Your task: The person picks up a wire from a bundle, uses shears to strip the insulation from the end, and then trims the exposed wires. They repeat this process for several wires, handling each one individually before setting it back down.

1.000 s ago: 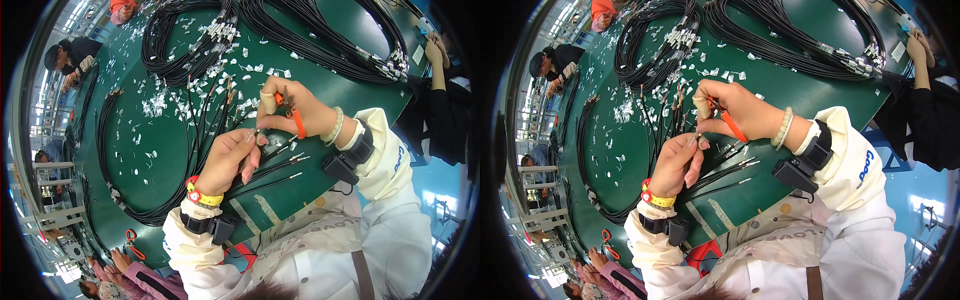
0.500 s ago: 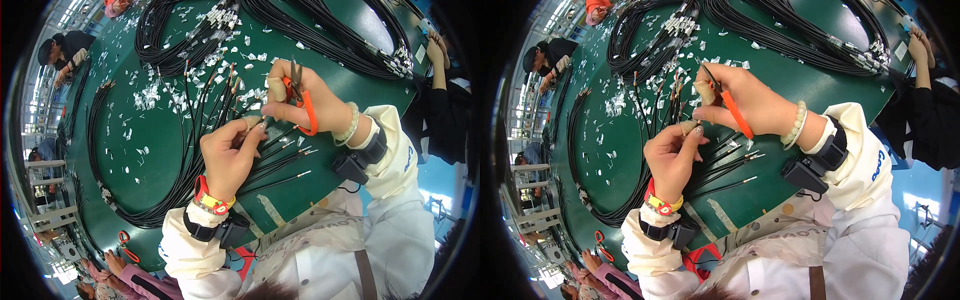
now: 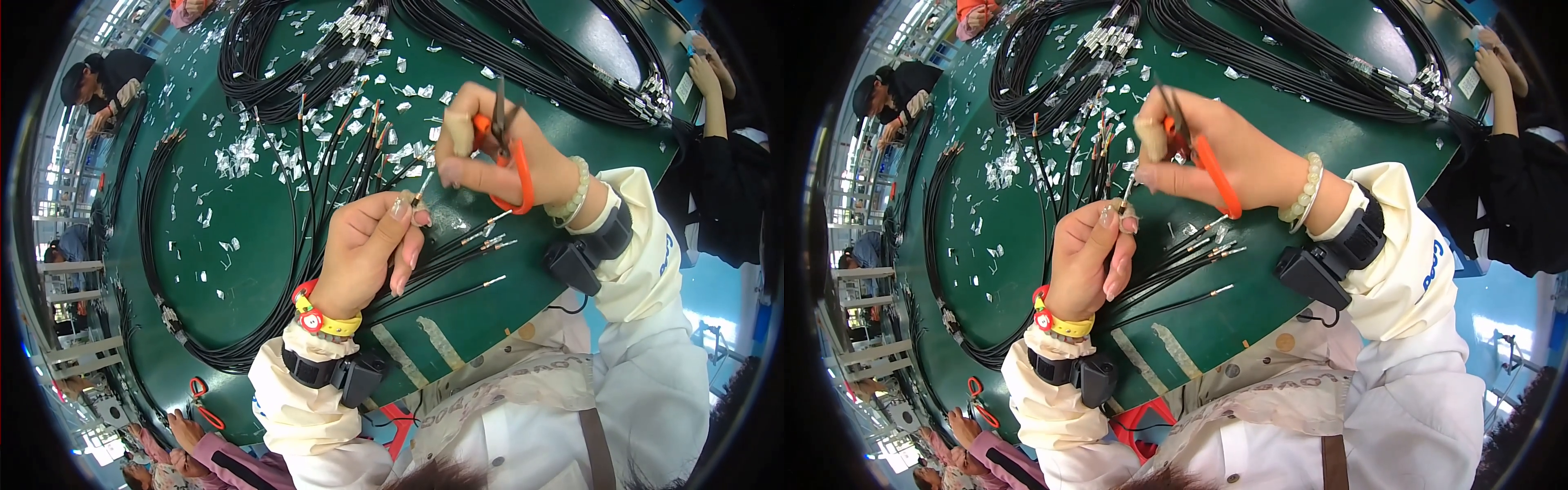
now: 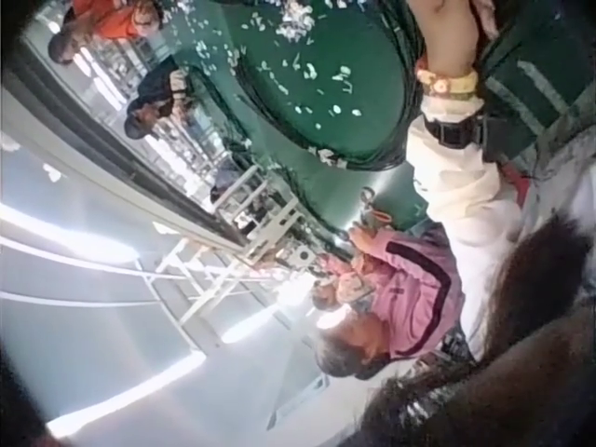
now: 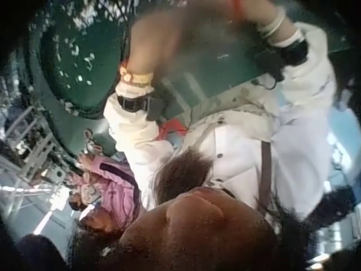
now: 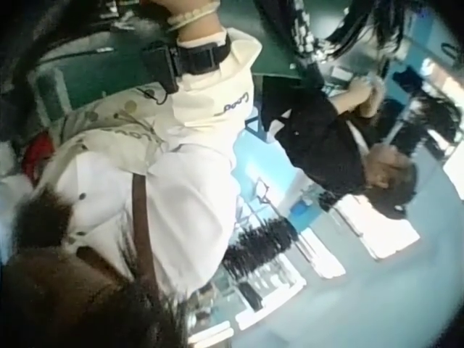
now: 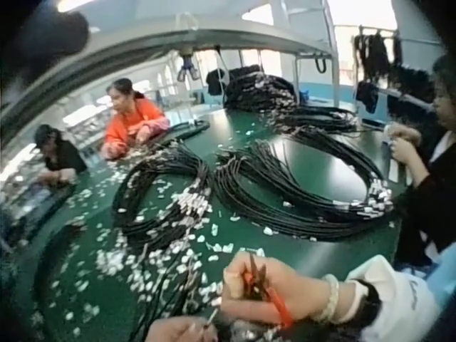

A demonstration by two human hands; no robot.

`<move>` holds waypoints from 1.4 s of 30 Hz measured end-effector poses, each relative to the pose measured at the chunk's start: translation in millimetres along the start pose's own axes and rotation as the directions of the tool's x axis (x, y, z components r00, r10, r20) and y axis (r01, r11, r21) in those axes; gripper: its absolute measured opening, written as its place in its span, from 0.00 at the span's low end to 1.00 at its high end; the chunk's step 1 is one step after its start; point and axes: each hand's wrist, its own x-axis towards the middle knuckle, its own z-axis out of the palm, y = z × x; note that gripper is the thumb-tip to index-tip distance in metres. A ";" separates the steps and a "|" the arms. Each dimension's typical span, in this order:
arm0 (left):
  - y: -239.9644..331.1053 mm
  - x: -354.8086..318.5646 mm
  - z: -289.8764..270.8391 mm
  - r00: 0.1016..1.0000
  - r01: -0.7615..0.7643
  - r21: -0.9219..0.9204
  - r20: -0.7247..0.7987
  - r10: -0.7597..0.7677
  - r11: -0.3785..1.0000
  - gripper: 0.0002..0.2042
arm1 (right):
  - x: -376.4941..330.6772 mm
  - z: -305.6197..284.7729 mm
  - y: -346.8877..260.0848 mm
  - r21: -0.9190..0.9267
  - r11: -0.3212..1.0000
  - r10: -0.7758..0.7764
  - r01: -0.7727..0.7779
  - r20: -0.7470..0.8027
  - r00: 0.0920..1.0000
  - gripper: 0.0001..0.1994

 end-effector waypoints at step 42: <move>15.4 -6.3 -20.0 0.982 0.072 -0.293 0.187 -0.017 0.953 0.12 | -1.4 7.1 -10.2 -0.818 0.570 0.161 0.076 0.203 0.966 0.20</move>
